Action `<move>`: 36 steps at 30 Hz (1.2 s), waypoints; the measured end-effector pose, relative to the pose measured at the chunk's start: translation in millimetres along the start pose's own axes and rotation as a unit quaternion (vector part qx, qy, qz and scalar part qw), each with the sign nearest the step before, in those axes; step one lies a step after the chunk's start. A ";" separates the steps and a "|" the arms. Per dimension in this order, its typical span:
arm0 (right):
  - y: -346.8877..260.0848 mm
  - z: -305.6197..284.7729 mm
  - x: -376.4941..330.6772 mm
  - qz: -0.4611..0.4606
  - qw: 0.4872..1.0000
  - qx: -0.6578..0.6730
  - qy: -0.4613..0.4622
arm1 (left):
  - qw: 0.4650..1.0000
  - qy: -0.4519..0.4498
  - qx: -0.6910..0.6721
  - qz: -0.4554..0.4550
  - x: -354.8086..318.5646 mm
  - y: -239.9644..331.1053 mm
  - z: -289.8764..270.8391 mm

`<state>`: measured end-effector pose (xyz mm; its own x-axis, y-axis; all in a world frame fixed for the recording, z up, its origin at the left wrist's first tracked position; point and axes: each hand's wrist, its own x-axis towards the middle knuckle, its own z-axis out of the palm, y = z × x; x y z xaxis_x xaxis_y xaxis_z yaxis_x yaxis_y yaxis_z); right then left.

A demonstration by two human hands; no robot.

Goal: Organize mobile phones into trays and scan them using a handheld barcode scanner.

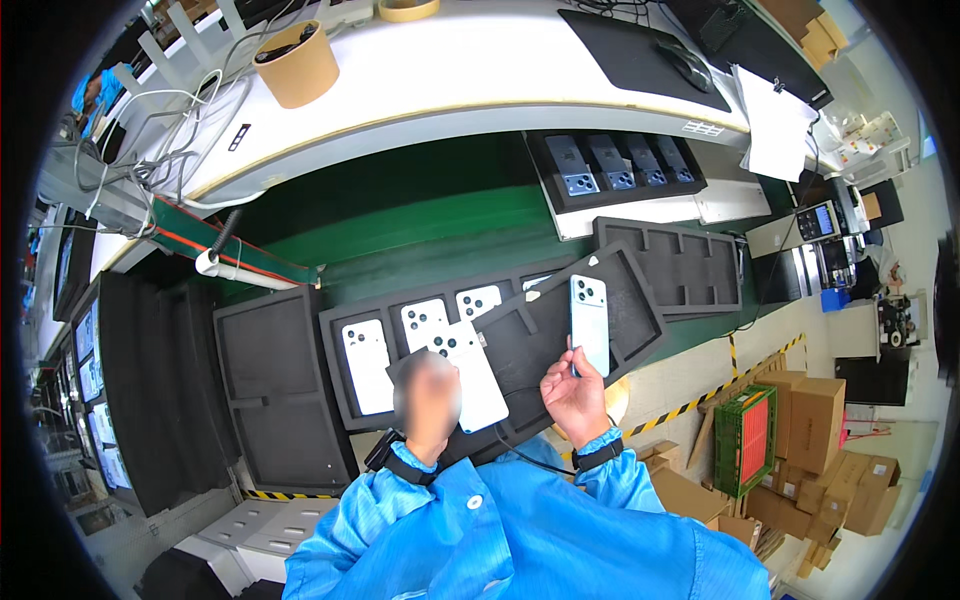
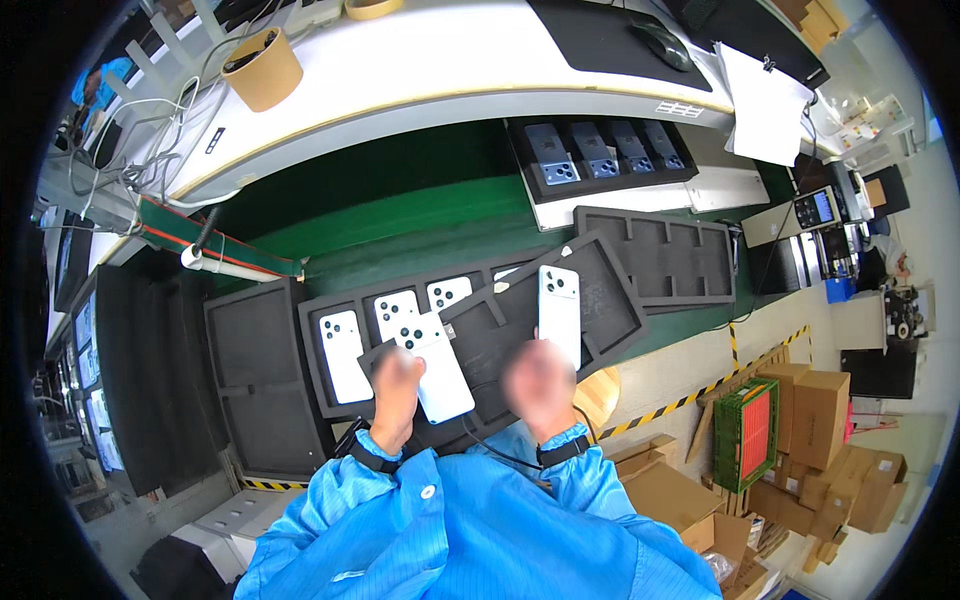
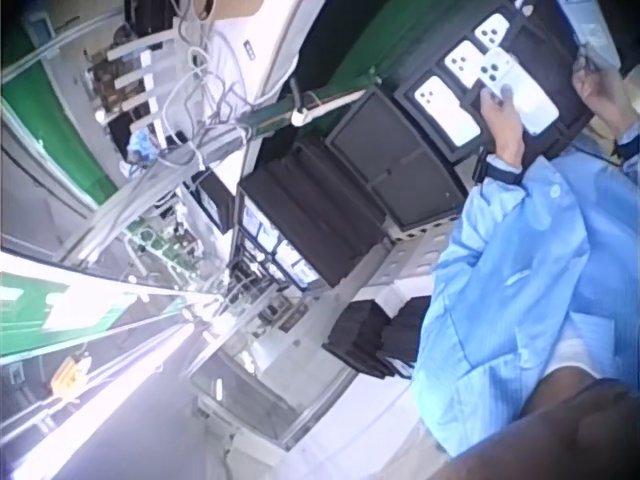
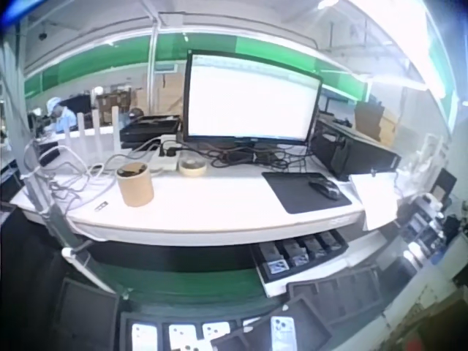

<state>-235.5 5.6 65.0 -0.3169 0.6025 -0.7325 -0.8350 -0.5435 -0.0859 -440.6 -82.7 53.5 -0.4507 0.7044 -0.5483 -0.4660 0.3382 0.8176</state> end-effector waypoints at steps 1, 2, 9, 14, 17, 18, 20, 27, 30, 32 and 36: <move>4.6 3.2 0.9 0.019 1.000 -0.011 -0.004 | 1.000 0.006 -0.009 -0.003 0.2 0.5 -1.2; 10.3 6.9 1.3 0.034 0.999 -0.019 -0.024 | 0.999 0.023 -0.036 -0.006 -0.8 2.5 -3.2; 27.6 59.3 -37.6 0.076 0.988 -0.092 -0.101 | 0.993 0.085 0.018 0.074 15.7 7.2 -29.2; -19.9 81.1 -97.1 -0.035 0.964 -0.198 -0.176 | 0.982 0.124 0.041 0.138 48.7 32.8 -106.6; -38.9 65.7 -122.1 -0.101 0.961 -0.205 -0.154 | 0.990 0.108 0.002 0.088 44.7 61.1 -117.8; -34.5 56.5 -123.7 -0.100 0.961 -0.209 -0.154 | 0.992 0.098 0.004 0.080 40.4 65.6 -117.7; -32.3 25.2 -117.9 -0.124 0.964 -0.224 -0.069 | 0.996 0.062 -0.009 0.064 30.1 70.8 -106.2; 3.8 -33.4 -26.2 -0.057 0.982 -0.174 0.040 | 0.998 0.054 -0.029 -0.018 1.7 24.5 -45.6; -0.3 -34.5 -9.2 -0.021 0.983 -0.180 0.039 | 0.998 0.051 0.024 -0.010 1.2 16.3 -35.3; -4.7 -26.9 -8.1 0.012 0.981 -0.190 0.044 | 0.997 0.037 0.069 -0.019 0.7 13.4 -36.3; -14.7 -10.5 -24.8 0.140 0.957 -0.240 0.082 | 0.994 0.053 0.089 0.030 -1.1 16.6 -42.0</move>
<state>-210.6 -7.5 77.3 -0.3903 0.3166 -0.8646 -0.4124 -0.8997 -0.1433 -479.8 -104.1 60.3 -0.5555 0.6603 -0.5054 -0.2976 0.4097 0.8623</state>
